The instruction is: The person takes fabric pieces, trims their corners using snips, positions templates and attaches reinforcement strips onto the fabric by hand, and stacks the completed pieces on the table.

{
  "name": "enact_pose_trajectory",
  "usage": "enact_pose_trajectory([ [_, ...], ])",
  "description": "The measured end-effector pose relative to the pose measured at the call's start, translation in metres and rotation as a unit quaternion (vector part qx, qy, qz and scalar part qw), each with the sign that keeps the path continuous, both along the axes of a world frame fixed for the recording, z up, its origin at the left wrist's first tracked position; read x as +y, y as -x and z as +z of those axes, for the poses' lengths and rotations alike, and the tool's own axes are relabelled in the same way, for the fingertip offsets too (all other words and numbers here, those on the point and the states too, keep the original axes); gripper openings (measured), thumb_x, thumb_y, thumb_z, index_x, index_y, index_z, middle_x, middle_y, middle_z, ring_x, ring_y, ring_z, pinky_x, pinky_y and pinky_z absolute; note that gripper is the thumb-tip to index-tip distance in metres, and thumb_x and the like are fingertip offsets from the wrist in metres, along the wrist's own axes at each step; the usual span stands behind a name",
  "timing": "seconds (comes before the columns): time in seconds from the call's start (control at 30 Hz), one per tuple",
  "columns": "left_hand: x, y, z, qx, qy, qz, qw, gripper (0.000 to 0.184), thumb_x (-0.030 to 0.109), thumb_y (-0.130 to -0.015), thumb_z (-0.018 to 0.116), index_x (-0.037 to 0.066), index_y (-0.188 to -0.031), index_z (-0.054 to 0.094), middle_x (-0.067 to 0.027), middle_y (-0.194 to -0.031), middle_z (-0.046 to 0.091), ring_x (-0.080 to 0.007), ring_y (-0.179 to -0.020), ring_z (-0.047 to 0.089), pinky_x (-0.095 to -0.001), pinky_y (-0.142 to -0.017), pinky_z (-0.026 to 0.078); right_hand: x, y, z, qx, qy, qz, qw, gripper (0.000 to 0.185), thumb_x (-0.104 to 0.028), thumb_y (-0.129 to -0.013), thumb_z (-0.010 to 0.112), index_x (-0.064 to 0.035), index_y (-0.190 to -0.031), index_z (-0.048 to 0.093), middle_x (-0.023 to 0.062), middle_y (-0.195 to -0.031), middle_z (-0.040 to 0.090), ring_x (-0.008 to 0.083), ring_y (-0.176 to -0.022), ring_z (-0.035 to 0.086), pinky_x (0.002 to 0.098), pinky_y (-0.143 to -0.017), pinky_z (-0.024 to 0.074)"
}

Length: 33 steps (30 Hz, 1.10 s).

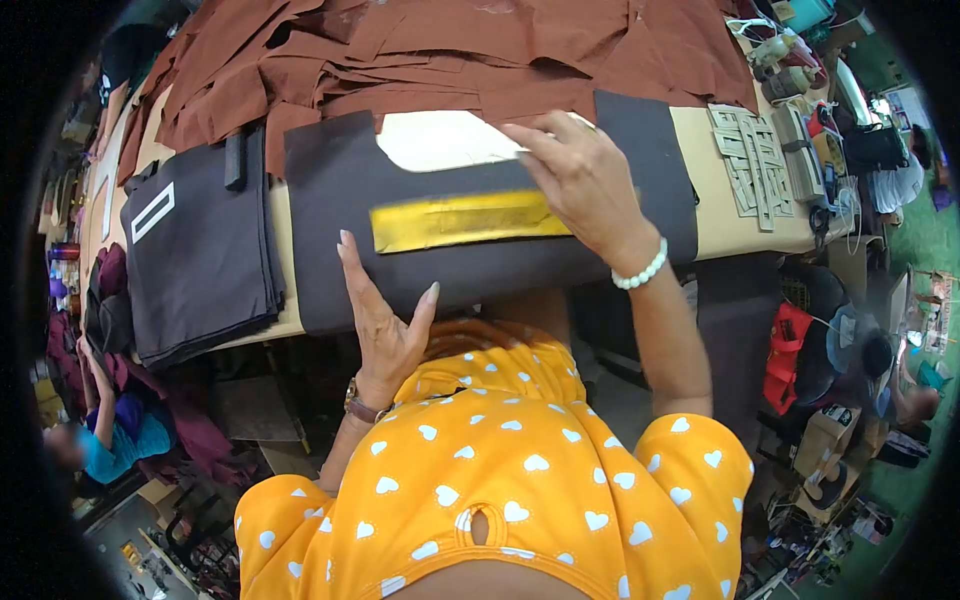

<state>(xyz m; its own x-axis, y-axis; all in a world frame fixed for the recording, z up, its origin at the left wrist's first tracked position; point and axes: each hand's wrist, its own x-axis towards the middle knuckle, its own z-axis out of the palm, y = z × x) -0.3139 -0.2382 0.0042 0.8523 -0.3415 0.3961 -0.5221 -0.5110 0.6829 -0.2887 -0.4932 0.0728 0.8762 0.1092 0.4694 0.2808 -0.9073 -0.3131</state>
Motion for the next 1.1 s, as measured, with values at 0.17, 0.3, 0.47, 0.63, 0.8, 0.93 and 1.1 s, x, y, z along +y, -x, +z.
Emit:
enact_pose_trajectory([
  [0.17, 0.009, -0.004, 0.007, -0.01, -0.096, 0.049, 0.994, 0.084, 0.012, -0.075, 0.068, -0.001, -0.14, 0.016, -0.0234, -0.14, 0.029, -0.0396, -0.132, 0.024, -0.0445, -0.107, 0.022, -0.017, 0.055, -0.038, -0.028, -0.031, -0.277, 0.96, 0.025, -0.013, -0.084, 0.058, -0.0026, -0.107, 0.06, 0.0115, -0.09, 0.061, 0.028, -0.085, 0.058, 0.0376, -0.074, 0.045],
  [0.3, 0.01, -0.009, 0.011, -0.019, -0.113, 0.058, 0.992, 0.078, 0.01, -0.075, 0.067, 0.0, -0.139, 0.023, -0.0202, -0.126, 0.048, -0.0362, -0.121, 0.04, -0.0441, -0.104, 0.027, -0.013, 0.088, -0.051, 0.013, -0.05, -0.363, 0.93, 0.031, -0.013, -0.085, 0.057, 0.0028, -0.112, 0.056, 0.0137, -0.089, 0.063, 0.03, -0.086, 0.058, 0.0414, -0.078, 0.044],
  [0.47, 0.007, -0.014, 0.008, 0.043, -0.057, 0.056, 0.996, 0.071, 0.012, -0.077, 0.062, 0.0, -0.137, 0.027, -0.0178, -0.122, 0.051, -0.0328, -0.122, 0.04, -0.0525, -0.103, 0.023, -0.015, 0.081, -0.06, -0.015, -0.275, -0.328, 0.904, 0.029, -0.006, -0.089, 0.05, 0.0039, -0.116, 0.053, 0.0125, -0.096, 0.065, 0.0236, -0.094, 0.059, 0.0351, -0.087, 0.043],
  [0.63, 0.003, -0.025, 0.005, 0.057, -0.042, 0.074, 0.995, 0.066, 0.008, -0.079, 0.059, 0.002, -0.137, 0.029, -0.0144, -0.124, 0.05, -0.0311, -0.121, 0.043, -0.0522, -0.105, 0.021, -0.03, 0.069, -0.068, 0.011, -0.347, -0.304, 0.887, 0.032, -0.002, -0.092, 0.042, 0.0059, -0.123, 0.046, 0.0113, -0.104, 0.064, 0.014, -0.099, 0.057, 0.0252, -0.091, 0.0399],
  [0.8, 0.003, -0.026, -0.005, 0.019, -0.084, 0.088, 0.992, 0.062, 0.008, -0.079, 0.058, 0.002, -0.135, 0.033, -0.0142, -0.13, 0.047, -0.0307, -0.125, 0.039, -0.0519, -0.105, 0.02, -0.029, 0.068, -0.071, 0.006, -0.369, -0.291, 0.882, 0.034, -0.003, -0.092, 0.041, 0.0055, -0.125, 0.045, 0.0115, -0.107, 0.063, 0.0134, -0.102, 0.056, 0.0246, -0.094, 0.0377],
  [0.93, 0.002, -0.026, -0.006, 0.002, -0.108, 0.091, 0.99, 0.06, 0.009, -0.081, 0.057, 0.003, -0.135, 0.033, -0.0122, -0.131, 0.048, -0.0282, -0.126, 0.04, -0.0501, -0.106, 0.019, -0.03, 0.068, -0.071, 0.014, -0.359, -0.29, 0.887, 0.035, -0.003, -0.092, 0.041, 0.0057, -0.127, 0.044, 0.0117, -0.109, 0.063, 0.0131, -0.103, 0.055, 0.0246, -0.095, 0.037],
  [1.1, 0.002, -0.026, -0.007, -0.005, -0.112, 0.092, 0.989, 0.058, 0.01, -0.082, 0.057, 0.004, -0.135, 0.034, -0.0111, -0.131, 0.048, -0.0266, -0.125, 0.04, -0.0485, -0.107, 0.019, -0.029, 0.066, -0.071, -0.002, -0.375, -0.288, 0.881, 0.034, -0.002, -0.091, 0.041, 0.0069, -0.124, 0.045, 0.0115, -0.107, 0.064, 0.0154, -0.102, 0.057, 0.0259, -0.093, 0.0386],
])
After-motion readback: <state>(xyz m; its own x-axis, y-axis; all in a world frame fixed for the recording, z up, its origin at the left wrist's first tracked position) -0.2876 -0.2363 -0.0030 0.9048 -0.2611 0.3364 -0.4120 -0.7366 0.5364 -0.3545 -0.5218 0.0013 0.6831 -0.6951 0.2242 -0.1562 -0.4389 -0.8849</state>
